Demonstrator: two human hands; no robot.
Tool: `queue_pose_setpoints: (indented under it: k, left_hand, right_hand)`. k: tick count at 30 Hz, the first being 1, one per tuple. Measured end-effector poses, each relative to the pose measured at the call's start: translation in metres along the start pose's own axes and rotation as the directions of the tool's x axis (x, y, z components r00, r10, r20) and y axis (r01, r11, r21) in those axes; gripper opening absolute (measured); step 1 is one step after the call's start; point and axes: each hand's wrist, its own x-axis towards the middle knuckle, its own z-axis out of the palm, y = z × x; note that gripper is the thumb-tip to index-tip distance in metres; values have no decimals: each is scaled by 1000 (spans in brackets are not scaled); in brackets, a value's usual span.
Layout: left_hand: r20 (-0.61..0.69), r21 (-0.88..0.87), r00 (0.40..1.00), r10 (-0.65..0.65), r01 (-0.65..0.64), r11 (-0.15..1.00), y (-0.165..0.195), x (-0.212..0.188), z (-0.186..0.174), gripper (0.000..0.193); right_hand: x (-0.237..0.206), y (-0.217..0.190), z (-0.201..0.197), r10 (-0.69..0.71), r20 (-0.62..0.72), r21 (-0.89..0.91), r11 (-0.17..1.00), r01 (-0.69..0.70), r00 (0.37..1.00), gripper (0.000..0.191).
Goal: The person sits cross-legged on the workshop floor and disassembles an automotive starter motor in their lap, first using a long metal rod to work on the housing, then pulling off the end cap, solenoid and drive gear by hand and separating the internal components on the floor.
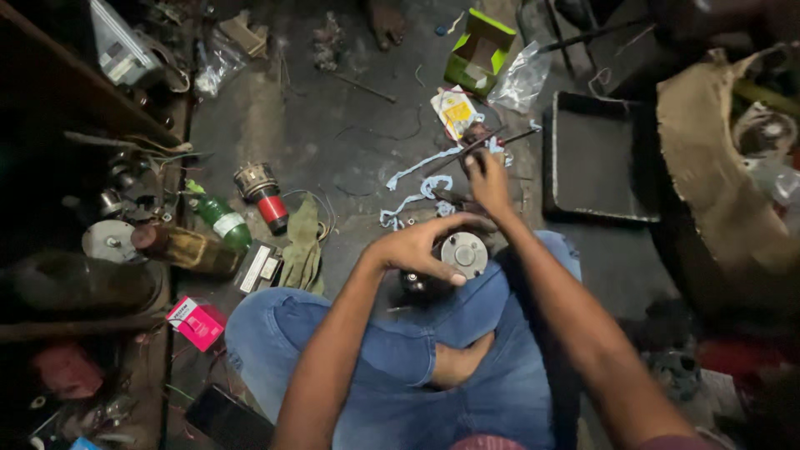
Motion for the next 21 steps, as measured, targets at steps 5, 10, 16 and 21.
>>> queue_pose_setpoints:
  k: [5,10,16,21]
  left_hand:
    - [0,-5,995,-103,103,995,3,-8,-6,98]
    - [-41,94,985,-169,172,981,19,-13,-7,98]
    - [-171,210,974,-150,185,960,25,-36,15,108]
    - [-424,270,902,-81,212,939,13,-54,42,99]
  right_hand:
    - [-5,18,12,-66,111,-85,993,76,992,34]
    - [-21,9,-29,-13,199,163,986,-20,980,28]
    - [-105,-26,-98,-19,383,582,781,-225,923,43]
    - [-134,-41,-83,-75,455,411,901,-135,887,80]
